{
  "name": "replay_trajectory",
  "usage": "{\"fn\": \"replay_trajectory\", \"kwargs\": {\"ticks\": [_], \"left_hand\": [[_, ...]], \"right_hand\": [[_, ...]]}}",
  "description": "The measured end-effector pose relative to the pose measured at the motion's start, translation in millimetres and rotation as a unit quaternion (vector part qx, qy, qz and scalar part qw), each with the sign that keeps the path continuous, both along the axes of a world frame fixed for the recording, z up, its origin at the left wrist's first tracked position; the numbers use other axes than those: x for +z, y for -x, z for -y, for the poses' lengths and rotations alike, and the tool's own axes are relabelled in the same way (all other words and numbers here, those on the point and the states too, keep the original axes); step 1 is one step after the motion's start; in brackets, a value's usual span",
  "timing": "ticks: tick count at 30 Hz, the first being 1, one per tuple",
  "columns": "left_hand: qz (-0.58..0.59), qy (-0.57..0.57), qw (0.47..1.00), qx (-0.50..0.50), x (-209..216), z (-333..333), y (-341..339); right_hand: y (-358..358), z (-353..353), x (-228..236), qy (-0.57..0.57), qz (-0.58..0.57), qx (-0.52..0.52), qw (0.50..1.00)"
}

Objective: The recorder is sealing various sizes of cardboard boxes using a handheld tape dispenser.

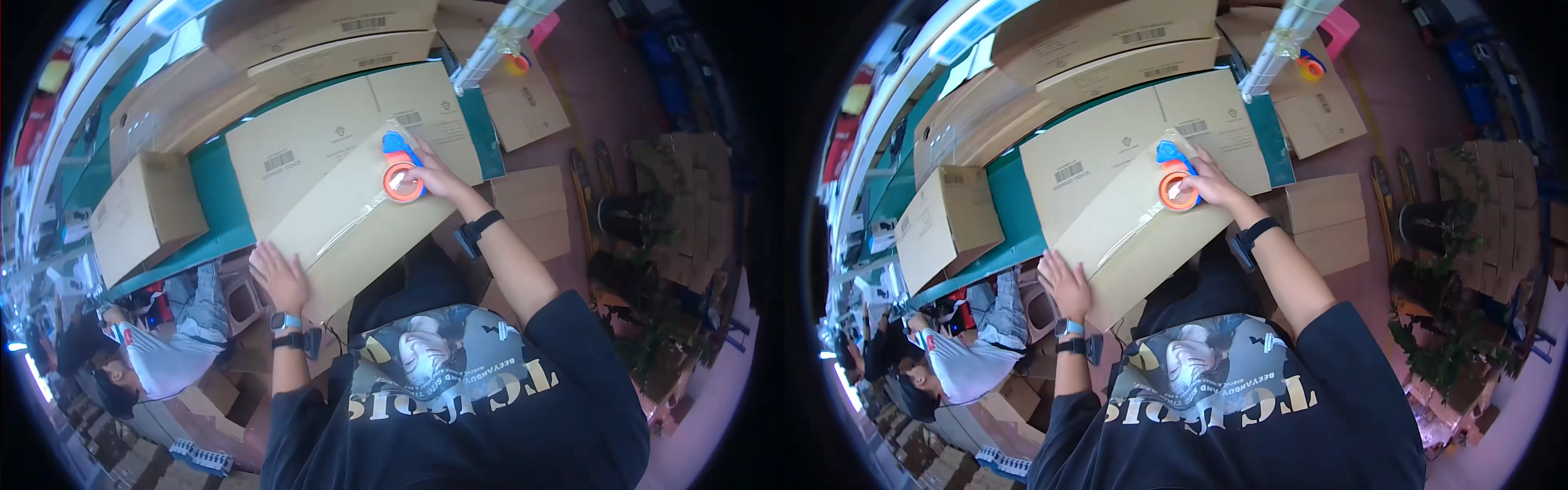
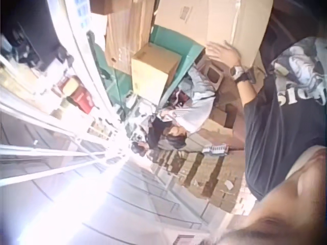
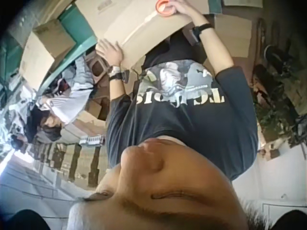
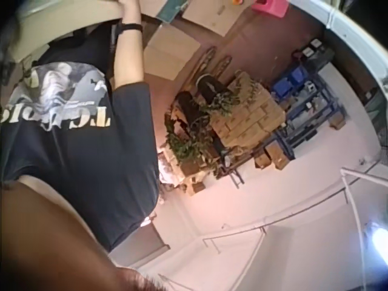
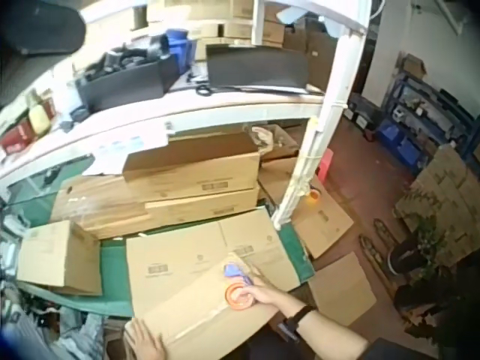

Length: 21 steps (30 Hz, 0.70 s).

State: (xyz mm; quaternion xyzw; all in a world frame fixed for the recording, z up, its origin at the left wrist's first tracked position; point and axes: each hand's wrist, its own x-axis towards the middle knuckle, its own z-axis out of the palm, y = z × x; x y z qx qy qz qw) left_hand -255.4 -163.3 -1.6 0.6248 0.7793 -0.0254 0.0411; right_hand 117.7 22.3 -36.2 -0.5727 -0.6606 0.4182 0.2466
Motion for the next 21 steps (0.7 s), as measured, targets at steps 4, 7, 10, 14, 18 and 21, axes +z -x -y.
{"fn": "replay_trajectory", "kwargs": {"ticks": [4, 7, 10, 14, 18, 21], "left_hand": [[0.271, -0.132, 0.948, 0.105, -16.0, 49.1, 29.0], [0.287, -0.149, 0.936, 0.141, -27.3, 54.1, 35.1], [0.366, -0.121, 0.900, 0.203, -28.1, 39.9, 38.5], [0.400, -0.052, 0.886, 0.229, -28.9, 47.5, 67.1], [0.341, 0.016, 0.917, 0.206, -52.1, 80.1, 56.2], [0.368, -0.046, 0.889, 0.270, -72.7, 102.6, 59.8]], "right_hand": [[10.5, 0.3, 29.3, 0.138, -0.148, -0.007, 0.979], [20.7, 3.8, 29.9, 0.190, -0.237, -0.025, 0.952], [8.3, 4.8, 19.4, 0.161, -0.217, -0.059, 0.961], [20.9, 16.7, 28.3, 0.141, -0.206, -0.013, 0.968], [-5.8, 50.9, 19.9, 0.179, -0.263, -0.057, 0.946], [7.6, 67.8, 40.1, 0.214, -0.285, -0.043, 0.933]]}}
